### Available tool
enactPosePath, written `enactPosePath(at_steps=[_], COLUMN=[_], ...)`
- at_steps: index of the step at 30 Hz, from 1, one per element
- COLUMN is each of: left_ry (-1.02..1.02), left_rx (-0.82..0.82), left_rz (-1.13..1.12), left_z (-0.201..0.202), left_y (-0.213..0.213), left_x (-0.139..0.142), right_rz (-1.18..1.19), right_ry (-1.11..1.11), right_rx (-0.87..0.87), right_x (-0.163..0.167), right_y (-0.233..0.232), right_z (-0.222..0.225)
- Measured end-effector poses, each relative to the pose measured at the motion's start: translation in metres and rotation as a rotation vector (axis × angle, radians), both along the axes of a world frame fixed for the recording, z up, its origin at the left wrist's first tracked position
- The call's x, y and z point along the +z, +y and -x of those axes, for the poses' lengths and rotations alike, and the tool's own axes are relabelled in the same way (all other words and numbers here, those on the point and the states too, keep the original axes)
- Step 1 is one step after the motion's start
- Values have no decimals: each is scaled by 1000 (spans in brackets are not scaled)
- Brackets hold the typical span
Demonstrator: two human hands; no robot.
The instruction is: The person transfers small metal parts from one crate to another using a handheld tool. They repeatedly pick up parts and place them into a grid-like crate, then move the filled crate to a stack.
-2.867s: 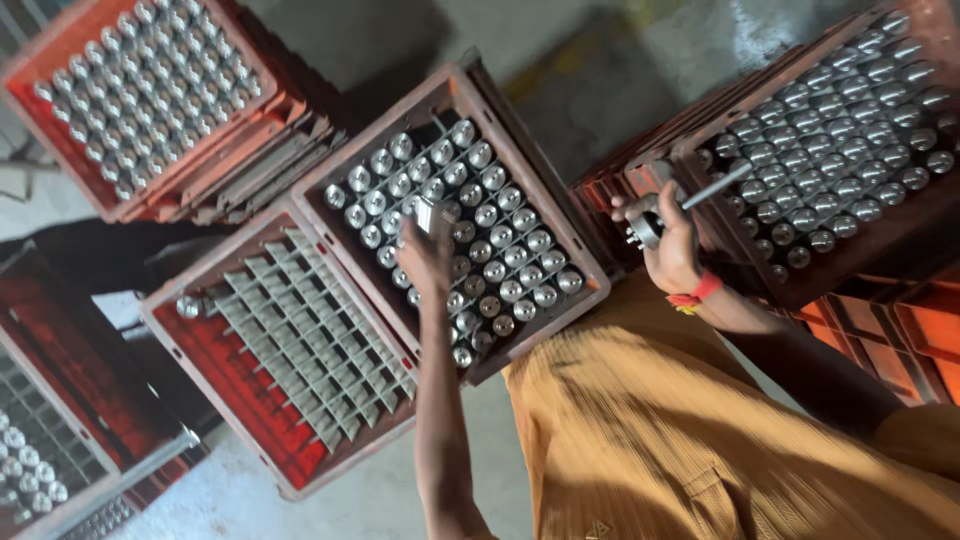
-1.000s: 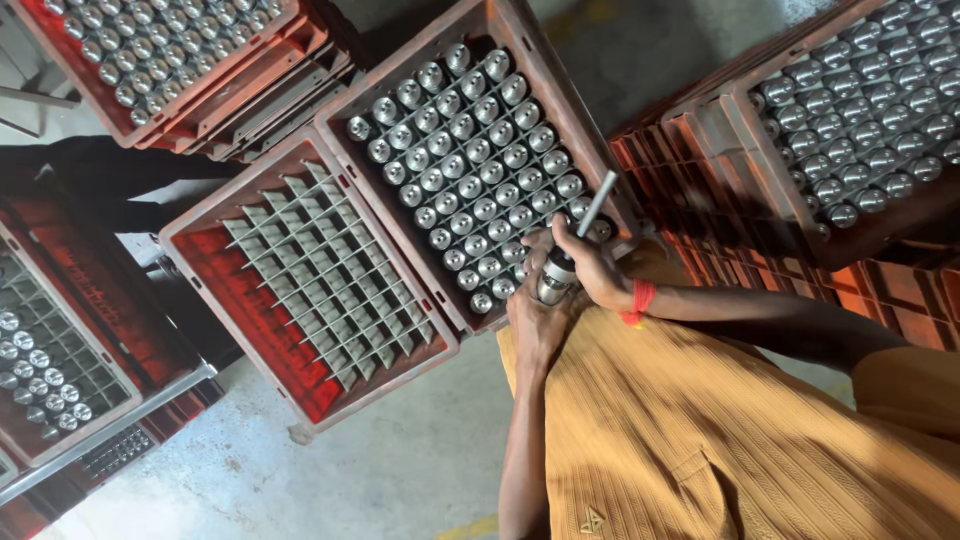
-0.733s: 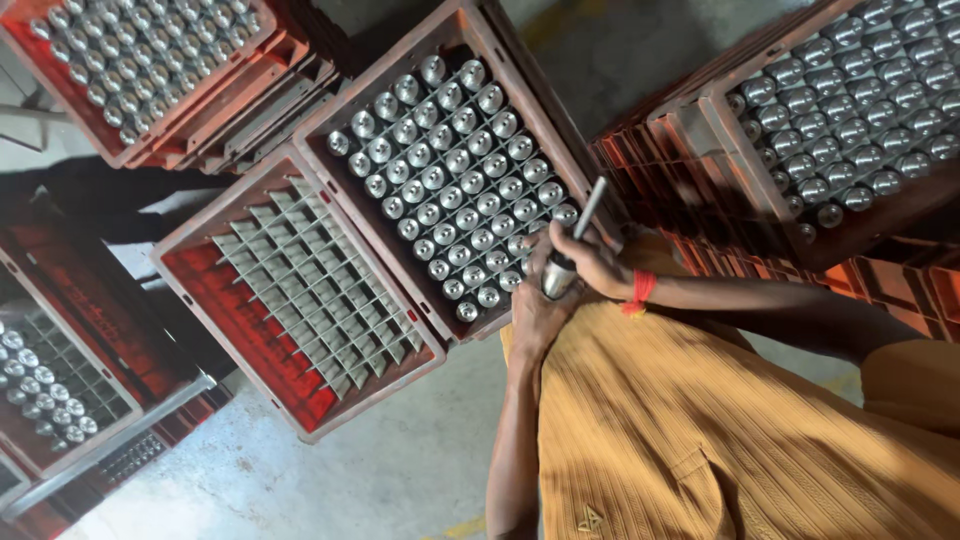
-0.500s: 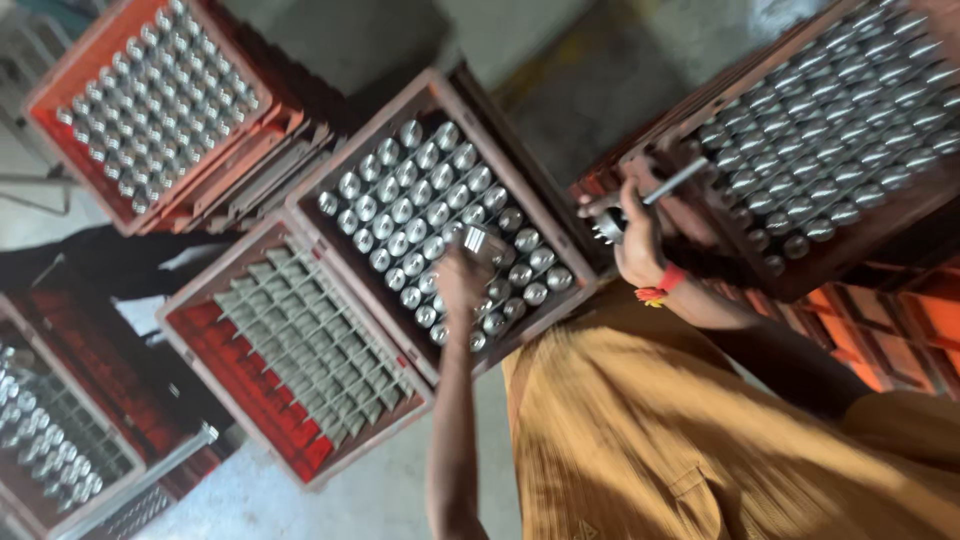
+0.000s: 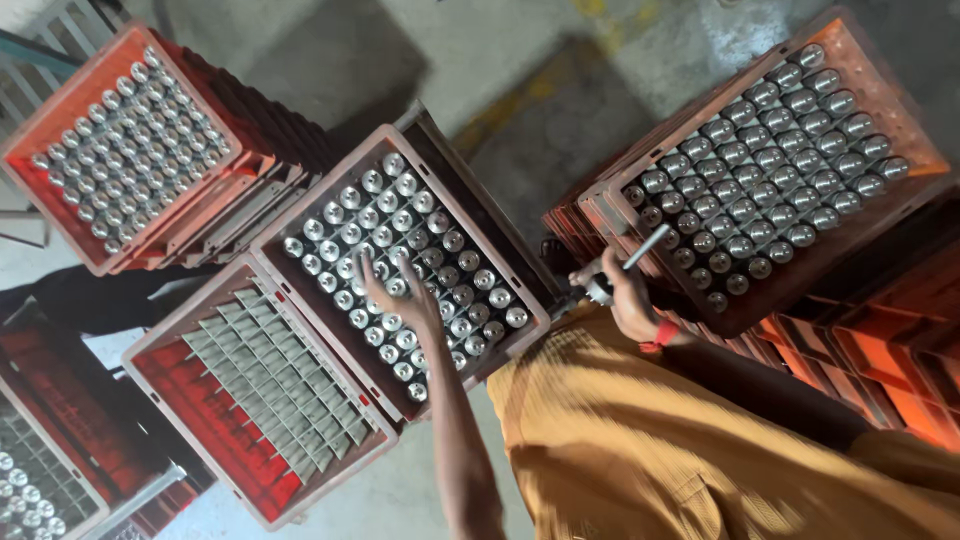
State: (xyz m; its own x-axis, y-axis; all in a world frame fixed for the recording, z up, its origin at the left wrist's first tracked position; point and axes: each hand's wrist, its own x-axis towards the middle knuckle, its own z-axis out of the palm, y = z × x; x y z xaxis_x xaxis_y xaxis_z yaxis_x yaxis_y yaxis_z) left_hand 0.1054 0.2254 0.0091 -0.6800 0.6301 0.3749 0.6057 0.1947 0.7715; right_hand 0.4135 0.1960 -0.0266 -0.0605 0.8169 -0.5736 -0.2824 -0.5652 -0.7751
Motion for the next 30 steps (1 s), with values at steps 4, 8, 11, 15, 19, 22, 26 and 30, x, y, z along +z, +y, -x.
enactPosePath(at_steps=[4, 8, 11, 15, 19, 22, 26, 30], left_ry=[-673, -1112, -770, -166, -35, -45, -38, -15], left_rx=[120, 164, -93, -112, 135, 131, 121, 25], left_rz=[-386, -666, -404, -135, 3, 36, 70, 12], left_z=[-49, -94, -126, -99, -29, -7, -13, -25], left_y=[-100, -120, -127, -172, -230, -250, -245, -238], left_x=[23, 61, 82, 74, 52, 53, 67, 71], right_rz=[-93, -353, -354, -119, 212, 370, 415, 391], right_ry=[78, 64, 38, 34, -17, -34, -25, -21], right_rx=[290, 635, 839, 789, 456, 209, 29, -21], right_x=[25, 36, 27, 5, -13, -20, -19, -9], right_y=[-7, -25, -46, -83, -122, -145, -152, -150], right_z=[9, 32, 55, 89, 123, 155, 195, 203])
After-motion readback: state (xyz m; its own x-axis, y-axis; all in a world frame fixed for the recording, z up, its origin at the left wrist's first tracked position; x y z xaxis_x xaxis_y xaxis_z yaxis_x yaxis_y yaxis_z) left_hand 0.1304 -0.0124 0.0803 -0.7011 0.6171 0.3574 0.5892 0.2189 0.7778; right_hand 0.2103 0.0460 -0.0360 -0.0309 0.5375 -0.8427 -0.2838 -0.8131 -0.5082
